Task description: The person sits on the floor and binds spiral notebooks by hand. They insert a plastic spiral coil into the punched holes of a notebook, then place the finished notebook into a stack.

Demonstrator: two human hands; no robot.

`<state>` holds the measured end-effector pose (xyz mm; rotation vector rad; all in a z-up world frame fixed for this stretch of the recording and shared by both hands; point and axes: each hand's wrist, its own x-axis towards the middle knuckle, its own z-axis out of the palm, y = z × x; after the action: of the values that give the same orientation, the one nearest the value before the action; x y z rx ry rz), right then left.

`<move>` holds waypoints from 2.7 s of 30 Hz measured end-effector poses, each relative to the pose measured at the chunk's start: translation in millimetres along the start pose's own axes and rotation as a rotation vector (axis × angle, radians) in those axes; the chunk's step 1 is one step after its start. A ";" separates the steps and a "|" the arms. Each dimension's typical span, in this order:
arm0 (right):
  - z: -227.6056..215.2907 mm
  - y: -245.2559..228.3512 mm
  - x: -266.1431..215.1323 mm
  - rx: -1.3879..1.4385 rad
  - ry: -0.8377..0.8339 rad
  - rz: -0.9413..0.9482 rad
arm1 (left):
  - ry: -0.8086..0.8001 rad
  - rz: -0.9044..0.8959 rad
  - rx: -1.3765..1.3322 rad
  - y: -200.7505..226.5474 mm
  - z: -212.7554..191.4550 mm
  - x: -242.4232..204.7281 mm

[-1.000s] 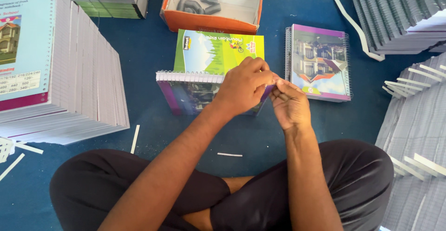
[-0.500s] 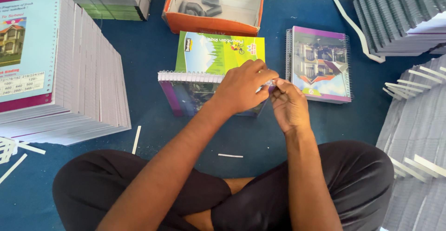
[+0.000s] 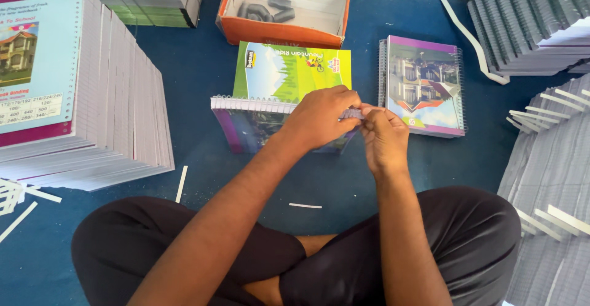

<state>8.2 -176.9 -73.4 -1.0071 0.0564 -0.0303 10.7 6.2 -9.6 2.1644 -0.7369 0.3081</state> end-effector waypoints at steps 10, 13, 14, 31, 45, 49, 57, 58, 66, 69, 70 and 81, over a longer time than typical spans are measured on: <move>10.6 -7.3 -5.2 -0.125 0.048 -0.023 | 0.009 -0.002 0.024 -0.5 4.4 0.3; 10.9 -7.4 -5.9 -0.181 0.011 -0.034 | 0.022 0.003 0.020 0.0 4.0 -0.1; 10.2 -8.3 -6.4 -0.196 -0.016 -0.036 | 0.029 0.005 0.019 0.9 3.0 -0.4; 10.7 16.8 -2.0 -0.714 -0.215 -0.085 | 0.177 -0.384 0.359 -39.0 -120.4 -101.1; 28.1 23.3 -11.4 -0.482 -0.154 -0.191 | 0.549 -0.533 -0.646 -84.6 -65.5 -138.0; 21.5 16.0 -14.2 -0.357 -0.175 -0.200 | 0.557 -0.456 -0.572 -74.0 -58.0 -135.8; 31.8 8.6 -9.5 -0.389 -0.203 -0.043 | 0.492 -0.627 -0.403 -75.6 -47.3 -135.3; 31.8 8.6 -10.9 -0.382 -0.208 -0.035 | 0.499 -0.597 -0.432 -77.9 -45.3 -137.2; 33.0 3.2 -15.4 -0.466 -0.230 -0.007 | 0.493 -0.507 -0.653 -97.7 -37.0 -143.2; 30.9 1.0 -17.9 -0.534 -0.236 -0.044 | 0.482 -0.544 -0.701 -97.7 -36.3 -144.3; 31.5 0.8 -18.3 -0.505 -0.229 -0.009 | 0.474 -0.570 -0.640 -95.8 -38.0 -145.8; 19.3 4.3 -15.8 -0.610 -0.140 -0.032 | 0.482 0.004 0.306 -19.8 -86.3 -102.9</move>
<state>-6.4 -157.5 -66.2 -1.6172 -0.0849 0.0304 -57.4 123.6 -12.5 2.2361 -0.4375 0.9582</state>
